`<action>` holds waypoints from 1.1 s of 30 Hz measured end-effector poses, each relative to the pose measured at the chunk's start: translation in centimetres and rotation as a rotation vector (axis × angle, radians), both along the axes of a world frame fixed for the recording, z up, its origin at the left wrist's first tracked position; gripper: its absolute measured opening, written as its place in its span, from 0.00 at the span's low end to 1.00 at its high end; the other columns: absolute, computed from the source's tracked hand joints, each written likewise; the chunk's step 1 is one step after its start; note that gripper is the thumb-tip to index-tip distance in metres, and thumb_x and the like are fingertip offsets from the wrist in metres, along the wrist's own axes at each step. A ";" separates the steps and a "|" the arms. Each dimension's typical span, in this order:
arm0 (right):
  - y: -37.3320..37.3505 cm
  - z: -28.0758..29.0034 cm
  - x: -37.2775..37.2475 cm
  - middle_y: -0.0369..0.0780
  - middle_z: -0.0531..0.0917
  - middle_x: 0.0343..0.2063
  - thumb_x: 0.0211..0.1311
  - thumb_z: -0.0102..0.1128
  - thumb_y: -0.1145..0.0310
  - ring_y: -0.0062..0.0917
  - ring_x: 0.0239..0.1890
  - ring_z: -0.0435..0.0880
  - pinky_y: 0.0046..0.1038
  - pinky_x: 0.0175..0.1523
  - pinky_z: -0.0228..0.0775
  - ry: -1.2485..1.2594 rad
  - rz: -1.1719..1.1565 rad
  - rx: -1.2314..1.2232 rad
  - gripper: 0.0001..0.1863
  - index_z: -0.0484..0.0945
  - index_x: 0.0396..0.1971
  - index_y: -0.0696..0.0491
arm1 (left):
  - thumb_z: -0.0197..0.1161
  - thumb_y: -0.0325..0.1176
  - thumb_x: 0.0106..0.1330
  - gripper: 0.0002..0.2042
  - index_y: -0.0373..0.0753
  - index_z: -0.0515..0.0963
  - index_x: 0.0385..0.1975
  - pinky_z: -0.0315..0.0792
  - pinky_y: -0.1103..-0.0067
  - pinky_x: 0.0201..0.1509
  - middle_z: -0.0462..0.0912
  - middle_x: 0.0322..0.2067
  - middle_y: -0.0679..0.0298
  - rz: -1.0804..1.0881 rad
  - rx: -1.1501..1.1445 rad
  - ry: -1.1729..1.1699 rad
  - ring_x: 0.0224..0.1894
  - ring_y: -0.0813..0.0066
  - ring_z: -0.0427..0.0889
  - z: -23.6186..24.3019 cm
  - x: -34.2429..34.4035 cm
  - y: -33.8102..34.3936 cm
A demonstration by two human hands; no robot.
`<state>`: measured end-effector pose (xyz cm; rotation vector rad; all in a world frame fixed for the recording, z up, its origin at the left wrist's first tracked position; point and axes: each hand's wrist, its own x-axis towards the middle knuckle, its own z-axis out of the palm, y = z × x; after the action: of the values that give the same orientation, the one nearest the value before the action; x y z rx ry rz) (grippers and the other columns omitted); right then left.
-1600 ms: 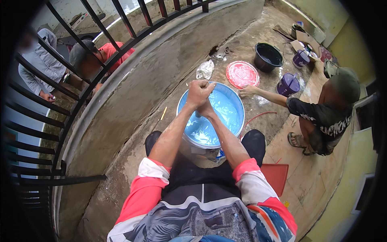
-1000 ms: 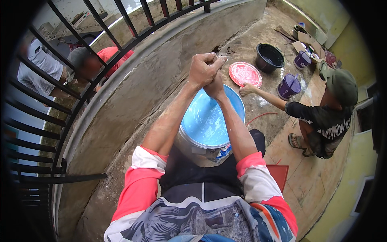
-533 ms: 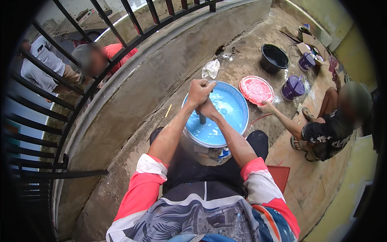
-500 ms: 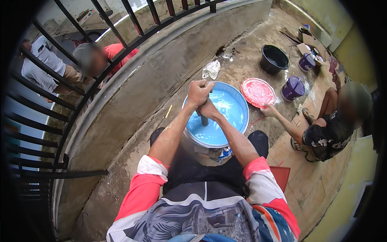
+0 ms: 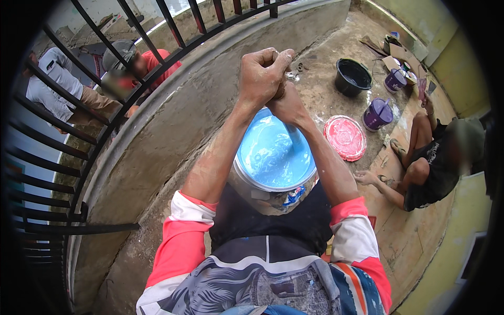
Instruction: The person sits on the ground and mixes light blue paint in a bucket using a wooden stick. They hold the bucket with one hand and stir with the other, occasionally adjusting the stick's position.
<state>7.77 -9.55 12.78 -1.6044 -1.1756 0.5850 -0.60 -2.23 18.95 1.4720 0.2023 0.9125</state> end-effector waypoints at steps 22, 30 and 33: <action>0.7 -15.3 -2.8 0.35 0.73 0.15 0.63 0.52 0.74 0.19 0.16 0.71 0.26 0.20 0.60 0.388 -0.097 -0.024 0.06 0.73 0.25 0.57 | 0.67 0.38 0.63 0.17 0.33 0.78 0.16 0.64 0.79 0.18 0.74 0.11 0.67 0.037 0.079 0.424 0.14 0.84 0.70 -11.5 0.8 1.2; 2.1 -0.8 -3.4 0.33 0.73 0.15 0.65 0.54 0.75 0.17 0.15 0.71 0.25 0.18 0.60 0.297 -0.033 0.220 0.06 0.73 0.27 0.56 | 0.66 0.38 0.65 0.19 0.35 0.75 0.13 0.60 0.81 0.18 0.71 0.11 0.71 0.110 0.282 0.210 0.15 0.85 0.67 2.2 0.3 1.1; 2.7 -0.9 -2.5 0.35 0.77 0.20 0.60 0.56 0.75 0.21 0.21 0.77 0.27 0.25 0.68 0.264 -0.037 0.250 0.04 0.75 0.32 0.60 | 0.66 0.38 0.65 0.20 0.35 0.74 0.12 0.57 0.80 0.18 0.69 0.11 0.72 0.163 0.360 0.163 0.16 0.86 0.63 2.2 0.3 1.0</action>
<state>5.31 -6.88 11.90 -1.2916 -0.9784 0.5810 -0.31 -1.23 21.15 1.8881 0.2917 0.9963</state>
